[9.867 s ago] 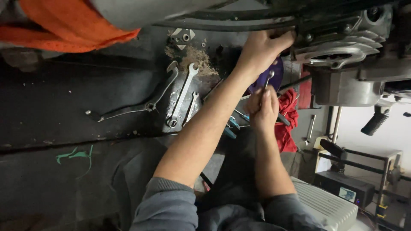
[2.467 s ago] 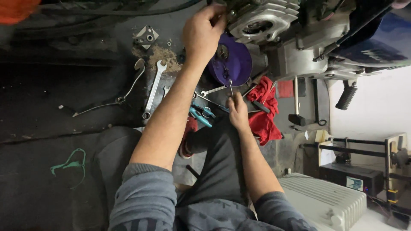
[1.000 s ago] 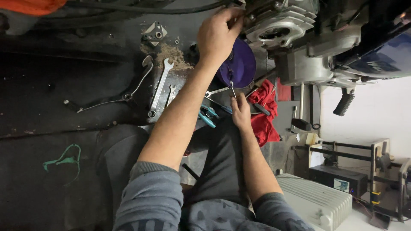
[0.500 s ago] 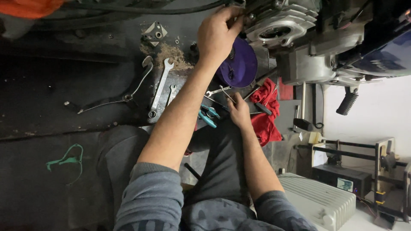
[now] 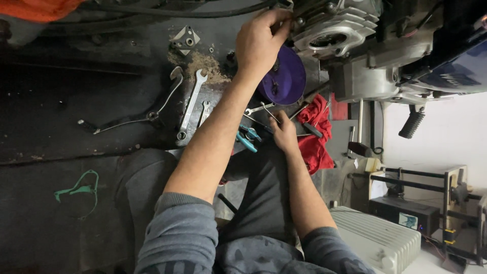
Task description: The person works on a motorcycle engine, using a wrench and a socket wrench to loosen and tighten bolts on the cylinder head. They remove a bolt and place it in a purple bowl, then reattach a component to the engine.
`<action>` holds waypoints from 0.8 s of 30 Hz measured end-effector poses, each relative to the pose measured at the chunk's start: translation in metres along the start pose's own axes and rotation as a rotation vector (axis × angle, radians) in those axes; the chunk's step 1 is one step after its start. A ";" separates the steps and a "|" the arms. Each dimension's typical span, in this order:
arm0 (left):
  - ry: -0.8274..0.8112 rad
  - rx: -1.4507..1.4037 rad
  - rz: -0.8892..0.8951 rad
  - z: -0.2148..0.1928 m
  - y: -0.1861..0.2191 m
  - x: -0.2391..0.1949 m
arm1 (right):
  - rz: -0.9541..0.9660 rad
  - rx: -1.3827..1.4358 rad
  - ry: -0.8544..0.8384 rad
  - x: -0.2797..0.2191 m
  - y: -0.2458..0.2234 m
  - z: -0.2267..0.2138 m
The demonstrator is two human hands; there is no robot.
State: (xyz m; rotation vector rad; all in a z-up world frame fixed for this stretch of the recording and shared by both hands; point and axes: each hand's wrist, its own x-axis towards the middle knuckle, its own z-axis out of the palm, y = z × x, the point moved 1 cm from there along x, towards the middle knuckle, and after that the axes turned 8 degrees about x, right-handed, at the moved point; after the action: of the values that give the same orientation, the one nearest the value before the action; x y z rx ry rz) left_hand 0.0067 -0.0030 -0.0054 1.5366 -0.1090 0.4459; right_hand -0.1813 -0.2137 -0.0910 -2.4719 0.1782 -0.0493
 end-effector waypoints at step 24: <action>-0.509 0.356 0.176 -0.141 0.056 -0.111 | -0.125 0.124 0.078 -0.010 0.017 -0.016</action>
State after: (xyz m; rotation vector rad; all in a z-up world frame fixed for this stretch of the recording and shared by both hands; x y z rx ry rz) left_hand -0.1439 0.1101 0.0025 1.9755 -0.5897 0.2077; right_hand -0.1949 -0.2356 -0.0885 -2.3558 0.0518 -0.2047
